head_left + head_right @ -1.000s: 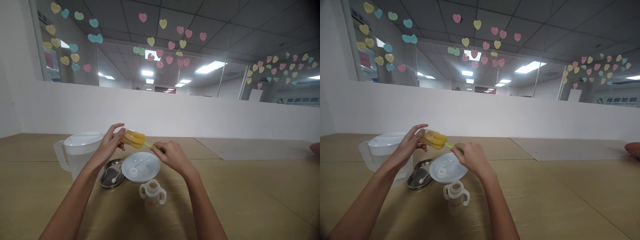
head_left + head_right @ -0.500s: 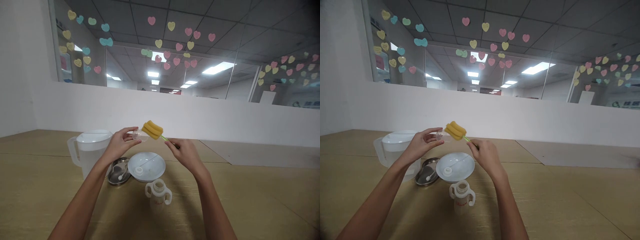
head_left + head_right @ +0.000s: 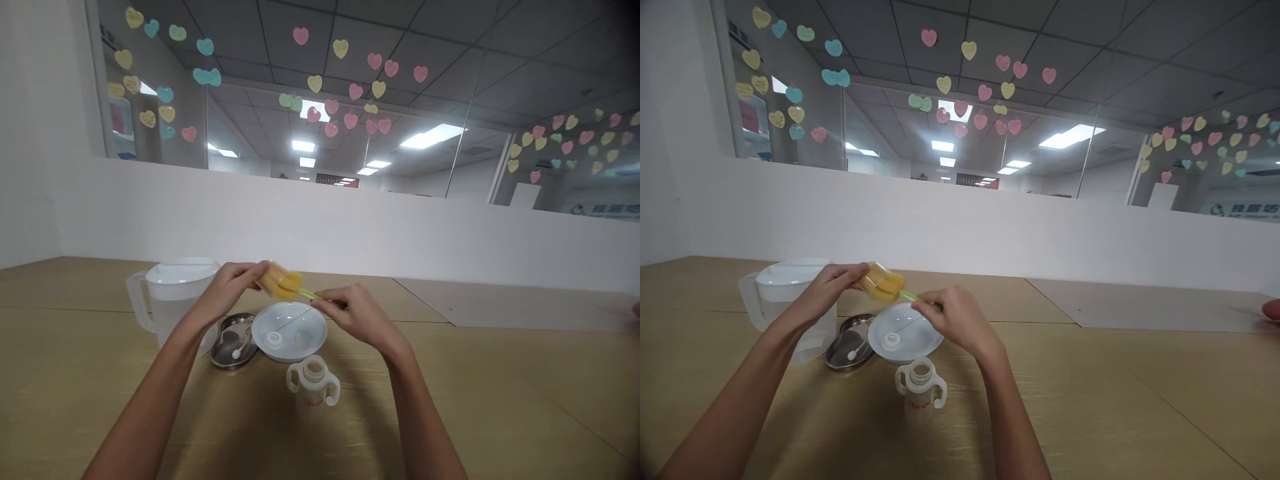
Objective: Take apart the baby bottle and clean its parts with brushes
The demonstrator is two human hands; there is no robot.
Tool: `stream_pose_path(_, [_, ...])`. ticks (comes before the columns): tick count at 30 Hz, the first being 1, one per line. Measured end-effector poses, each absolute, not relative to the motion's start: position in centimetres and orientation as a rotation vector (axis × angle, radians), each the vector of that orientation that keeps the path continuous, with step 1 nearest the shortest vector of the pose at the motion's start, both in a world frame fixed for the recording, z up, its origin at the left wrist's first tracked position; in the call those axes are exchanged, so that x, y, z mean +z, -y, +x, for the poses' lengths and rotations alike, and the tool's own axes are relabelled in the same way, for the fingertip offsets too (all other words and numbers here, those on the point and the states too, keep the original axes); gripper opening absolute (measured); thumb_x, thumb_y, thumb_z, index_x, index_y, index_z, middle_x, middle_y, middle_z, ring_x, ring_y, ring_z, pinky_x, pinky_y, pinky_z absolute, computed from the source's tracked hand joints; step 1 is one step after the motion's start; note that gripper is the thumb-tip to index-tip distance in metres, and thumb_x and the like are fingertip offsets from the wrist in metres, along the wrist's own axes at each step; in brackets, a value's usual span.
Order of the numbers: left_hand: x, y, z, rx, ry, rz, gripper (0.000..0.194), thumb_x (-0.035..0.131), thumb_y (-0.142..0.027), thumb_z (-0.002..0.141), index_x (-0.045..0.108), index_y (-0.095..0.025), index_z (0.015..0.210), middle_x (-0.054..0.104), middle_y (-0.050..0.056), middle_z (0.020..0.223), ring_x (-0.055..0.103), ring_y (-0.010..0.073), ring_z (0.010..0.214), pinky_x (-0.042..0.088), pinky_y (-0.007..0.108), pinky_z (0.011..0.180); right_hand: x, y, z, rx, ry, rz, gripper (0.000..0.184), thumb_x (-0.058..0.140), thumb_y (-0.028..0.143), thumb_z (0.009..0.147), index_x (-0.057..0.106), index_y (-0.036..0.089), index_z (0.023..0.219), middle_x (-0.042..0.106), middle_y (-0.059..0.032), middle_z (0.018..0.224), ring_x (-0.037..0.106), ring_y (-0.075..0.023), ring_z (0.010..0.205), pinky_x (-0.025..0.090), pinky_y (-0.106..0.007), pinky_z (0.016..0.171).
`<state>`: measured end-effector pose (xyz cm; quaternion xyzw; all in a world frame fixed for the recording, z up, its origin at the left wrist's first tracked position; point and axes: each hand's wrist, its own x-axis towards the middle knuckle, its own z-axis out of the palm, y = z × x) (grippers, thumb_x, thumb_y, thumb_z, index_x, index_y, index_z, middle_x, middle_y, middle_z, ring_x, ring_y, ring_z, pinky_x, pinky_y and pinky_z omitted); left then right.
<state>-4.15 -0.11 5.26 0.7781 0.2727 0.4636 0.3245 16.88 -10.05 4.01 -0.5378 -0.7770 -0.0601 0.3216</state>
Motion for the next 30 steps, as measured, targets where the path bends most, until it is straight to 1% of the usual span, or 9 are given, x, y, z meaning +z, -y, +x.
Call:
stream_pose_path(2, [5.3,0.5,-4.1,1.126,-0.685,2.05,0.044,0.052,-0.051,0.078,0.069,-0.013,0.091,0.067,0.008,0.081,0.061,0.0209,0.074,0.051,0.032,0.066,4.0,10.1,16.6,-0.192,2.026,-1.418,0.04,0.037,0.04,0.089,0.06,0.017,0.066,0.048,0.0017,0.056,0.031,-0.0082,0.052,0.024,-0.021,0.051])
stream_pose_path(3, [5.4,0.8,-4.0,1.11,-0.675,2.066,0.042,0.056,-0.048,0.075,0.068,-0.014,0.096,0.068,0.008,0.085,0.061,0.021,0.075,0.051,0.032,0.067,4.0,10.1,16.6,-0.222,1.994,-1.45,0.04,0.037,0.04,0.089,0.061,0.017,0.065,0.047,0.0017,0.054,0.03,-0.0084,0.051,0.024,-0.021,0.051])
stream_pose_path(6, [5.5,1.9,-3.8,1.132,-0.658,2.142,0.051,0.07,-0.038,0.063,0.062,-0.018,0.109,0.065,0.007,0.102,0.059,0.0235,0.092,0.049,0.037,0.082,4.0,10.2,16.8,-0.164,1.952,-1.521,0.042,0.038,0.042,0.088,0.06,0.016,0.063,0.044,0.0017,0.052,0.03,-0.0087,0.05,0.023,-0.022,0.05])
stream_pose_path(10, [6.1,2.8,-4.5,1.217,-0.648,2.163,0.054,0.073,-0.037,0.059,0.062,-0.02,0.109,0.063,0.006,0.109,0.058,0.0245,0.096,0.046,0.041,0.09,4.2,10.6,17.4,-0.008,1.958,-1.527,0.047,0.035,0.045,0.088,0.061,0.016,0.063,0.044,0.0016,0.053,0.032,-0.0091,0.05,0.023,-0.022,0.049])
stream_pose_path(16, [6.0,0.1,-7.3,1.498,-0.944,2.133,0.062,0.067,-0.046,0.064,0.054,-0.019,0.118,0.059,0.009,0.114,0.059,0.0231,0.092,0.048,0.037,0.085,4.1,10.3,19.6,-0.291,1.704,-2.003,0.037,0.042,0.041,0.086,0.069,0.019,0.076,0.061,-0.0062,0.063,0.049,-0.0153,0.056,0.026,-0.025,0.051])
stream_pose_path(19, [4.2,-2.8,-7.6,1.203,-1.286,2.378,0.054,0.061,-0.047,0.068,0.057,-0.02,0.115,0.059,0.009,0.112,0.059,0.0237,0.09,0.047,0.034,0.081,4.0,10.3,20.5,-0.352,1.61,-2.089,0.036,0.041,0.04,0.086,0.07,0.02,0.082,0.064,-0.0079,0.068,0.053,-0.018,0.059,0.027,-0.026,0.05])
stream_pose_path(23, [0.5,-6.2,-5.9,0.524,-1.732,2.664,0.046,0.061,-0.027,0.067,0.06,-0.017,0.111,0.059,0.013,0.109,0.058,0.0271,0.095,0.045,0.033,0.081,4.0,10.6,20.4,-0.31,1.682,-2.015,0.038,0.04,0.042,0.086,0.07,0.021,0.076,0.062,-0.0058,0.061,0.052,-0.0171,0.056,0.026,-0.026,0.049])
stream_pose_path(26, [-1.9,-7.6,-4.6,0.362,-1.847,2.656,0.035,0.061,-0.015,0.062,0.065,-0.013,0.096,0.061,0.019,0.103,0.058,0.0307,0.094,0.045,0.034,0.075,4.0,10.4,19.8,-0.256,1.77,-1.981,0.037,0.041,0.041,0.086,0.069,0.02,0.075,0.063,-0.0056,0.064,0.053,-0.0162,0.058,0.027,-0.026,0.05])
stream_pose_path(30, [-3.9,-8.4,-3.9,0.295,-1.879,2.64,0.023,0.056,-0.011,0.064,0.066,-0.009,0.084,0.063,0.023,0.093,0.059,0.0333,0.091,0.045,0.038,0.073,3.8,9.9,19.0,-0.21,1.828,-1.98,0.037,0.041,0.04,0.086,0.069,0.019,0.076,0.066,-0.0073,0.071,0.056,-0.0167,0.064,0.028,-0.025,0.053])
